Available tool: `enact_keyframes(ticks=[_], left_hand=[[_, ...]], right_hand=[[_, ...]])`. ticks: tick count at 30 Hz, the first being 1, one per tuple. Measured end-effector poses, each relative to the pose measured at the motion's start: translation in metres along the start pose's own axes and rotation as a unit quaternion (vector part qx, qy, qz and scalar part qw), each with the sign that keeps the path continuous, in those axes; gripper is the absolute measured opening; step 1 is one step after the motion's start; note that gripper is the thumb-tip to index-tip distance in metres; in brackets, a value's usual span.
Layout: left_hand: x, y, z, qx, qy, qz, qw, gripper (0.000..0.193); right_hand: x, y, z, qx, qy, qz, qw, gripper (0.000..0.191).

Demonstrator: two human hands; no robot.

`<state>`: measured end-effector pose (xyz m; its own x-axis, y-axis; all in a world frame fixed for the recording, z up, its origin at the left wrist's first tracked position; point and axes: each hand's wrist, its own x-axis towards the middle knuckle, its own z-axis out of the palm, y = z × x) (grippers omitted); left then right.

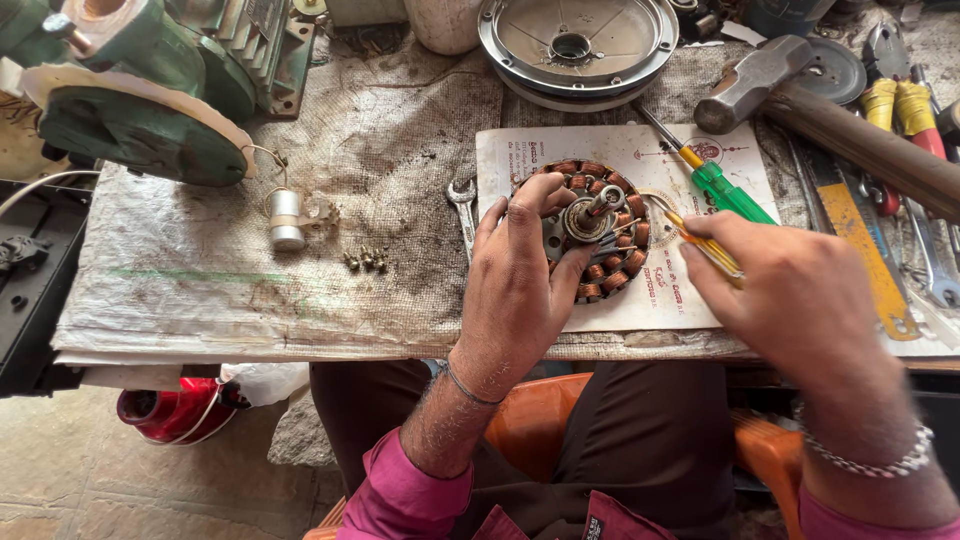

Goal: The person sits at a workbench and uses a screwdriver to work on the shaft end of an electric motor armature, holding the wound rotor steady with the other hand while turning the screwdriver repeatedly. Small screws lie on the bench beside the motor as the person continues working on the component.

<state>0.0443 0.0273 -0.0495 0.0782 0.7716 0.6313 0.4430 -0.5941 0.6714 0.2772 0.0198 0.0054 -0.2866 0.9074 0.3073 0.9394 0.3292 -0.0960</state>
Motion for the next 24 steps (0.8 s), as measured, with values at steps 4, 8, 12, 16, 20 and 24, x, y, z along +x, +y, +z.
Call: enact_keyframes(ticks=[4,8,12,16,20,24], left_hand=[[0.000,0.000,0.000,0.002,-0.006,-0.003,1.000,0.070],[-0.001,-0.001,-0.002,-0.001,-0.007,0.000,1.000,0.069],[-0.001,0.001,-0.001,-0.002,-0.003,0.004,1.000,0.070],[-0.001,0.003,-0.001,-0.004,-0.006,0.002,1.000,0.070],[-0.001,0.004,0.000,-0.003,0.000,0.004,1.000,0.070],[-0.001,0.002,0.000,-0.002,-0.002,0.004,1.000,0.069]], right_hand=[[-0.004,0.007,-0.013,-0.028,-0.033,0.037,0.998,0.024],[-0.006,0.010,-0.013,-0.029,-0.042,0.058,0.997,0.026],[-0.007,0.013,-0.011,0.026,-0.012,0.039,0.999,0.026],[-0.009,0.012,-0.017,-0.023,-0.034,0.043,0.998,0.025],[-0.002,0.005,-0.018,-0.001,-0.023,0.004,1.000,0.025],[-0.006,0.004,-0.030,0.067,0.015,-0.021,0.997,0.023]])
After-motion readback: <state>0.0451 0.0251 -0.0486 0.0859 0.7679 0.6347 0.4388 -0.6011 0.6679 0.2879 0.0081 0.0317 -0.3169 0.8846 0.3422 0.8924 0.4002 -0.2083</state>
